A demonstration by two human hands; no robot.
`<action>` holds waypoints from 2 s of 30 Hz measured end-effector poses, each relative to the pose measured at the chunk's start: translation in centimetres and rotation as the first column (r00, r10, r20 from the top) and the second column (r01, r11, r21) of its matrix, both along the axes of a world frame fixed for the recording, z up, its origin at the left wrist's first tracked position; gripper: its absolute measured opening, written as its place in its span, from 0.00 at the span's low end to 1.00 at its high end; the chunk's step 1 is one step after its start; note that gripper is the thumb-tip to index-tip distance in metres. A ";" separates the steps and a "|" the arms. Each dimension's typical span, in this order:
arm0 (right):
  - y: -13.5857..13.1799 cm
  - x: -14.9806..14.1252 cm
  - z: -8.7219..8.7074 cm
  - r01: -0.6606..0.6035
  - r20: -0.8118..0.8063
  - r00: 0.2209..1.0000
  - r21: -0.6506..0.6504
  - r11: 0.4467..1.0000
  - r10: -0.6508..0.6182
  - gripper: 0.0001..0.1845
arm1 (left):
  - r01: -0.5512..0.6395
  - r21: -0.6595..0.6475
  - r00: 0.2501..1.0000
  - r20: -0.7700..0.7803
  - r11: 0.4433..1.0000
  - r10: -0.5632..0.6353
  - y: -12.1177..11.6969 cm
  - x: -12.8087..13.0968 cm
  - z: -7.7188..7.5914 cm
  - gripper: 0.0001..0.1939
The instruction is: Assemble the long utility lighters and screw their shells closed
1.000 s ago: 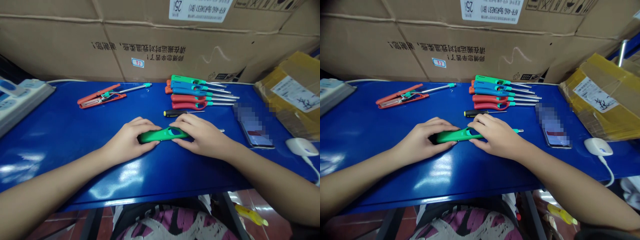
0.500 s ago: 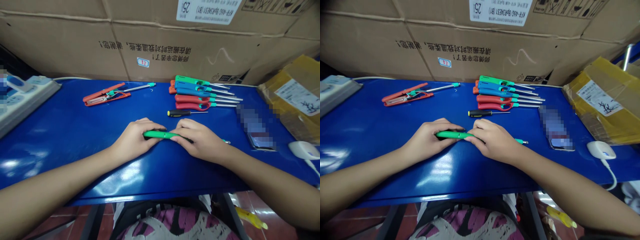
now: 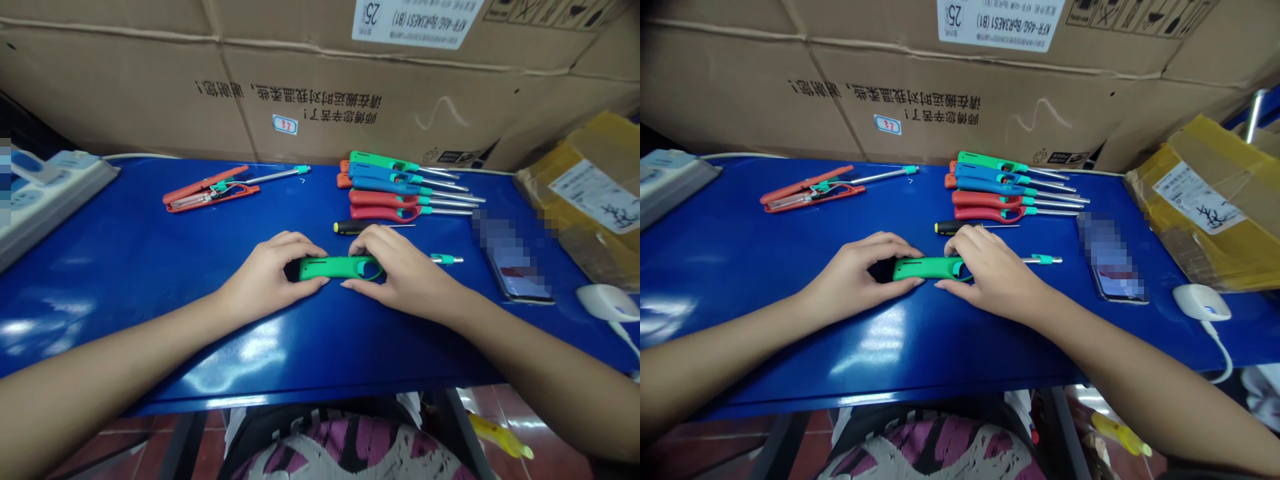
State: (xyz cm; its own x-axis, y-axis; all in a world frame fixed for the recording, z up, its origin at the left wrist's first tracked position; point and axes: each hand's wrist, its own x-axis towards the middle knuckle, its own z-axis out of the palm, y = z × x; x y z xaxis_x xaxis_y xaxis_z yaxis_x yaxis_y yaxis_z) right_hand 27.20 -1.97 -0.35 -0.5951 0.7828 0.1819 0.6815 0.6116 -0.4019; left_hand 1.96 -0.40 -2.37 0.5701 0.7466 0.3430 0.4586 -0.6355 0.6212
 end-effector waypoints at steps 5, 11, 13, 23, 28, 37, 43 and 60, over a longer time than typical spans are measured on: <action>0.0 -1.2 0.5 0.070 0.050 0.997 -0.167 0.983 -0.062 0.12 | -0.002 -0.041 1.000 0.001 0.999 0.002 -0.1 0.2 0.0 0.12; 0.8 -2.8 1.9 0.126 0.168 0.982 -0.205 0.971 -0.091 0.14 | -0.007 -0.050 1.000 -0.008 0.999 0.007 -0.1 0.1 0.0 0.12; 1.0 -3.1 2.2 0.124 0.201 0.976 -0.190 0.974 -0.085 0.15 | -0.006 -0.050 1.000 -0.011 0.999 0.006 -0.2 0.0 0.0 0.12; 1.8 -4.1 3.2 0.096 0.365 0.931 -0.171 0.981 -0.027 0.15 | 0.024 -0.012 0.997 -0.068 1.000 -0.025 -0.6 0.1 0.4 0.10; 1.8 -4.4 3.5 0.101 0.393 0.920 -0.201 0.974 -0.014 0.14 | 0.029 0.050 0.992 -0.125 0.998 -0.022 -0.7 0.1 0.5 0.10; 2.1 -3.8 3.2 0.060 0.291 0.957 -0.239 0.969 0.013 0.13 | 0.023 0.028 0.987 -0.160 0.999 -0.018 -0.7 0.0 0.7 0.10; 1.3 -3.7 3.3 0.071 0.232 0.973 -0.226 0.971 -0.017 0.09 | 0.011 0.012 0.991 -0.136 1.000 -0.009 -0.6 0.0 0.6 0.10; 0.0 -2.0 0.9 -0.124 -0.075 0.990 -0.044 0.991 0.121 0.06 | 0.043 -0.036 0.996 -0.071 0.998 -0.045 -0.5 -0.2 0.6 0.07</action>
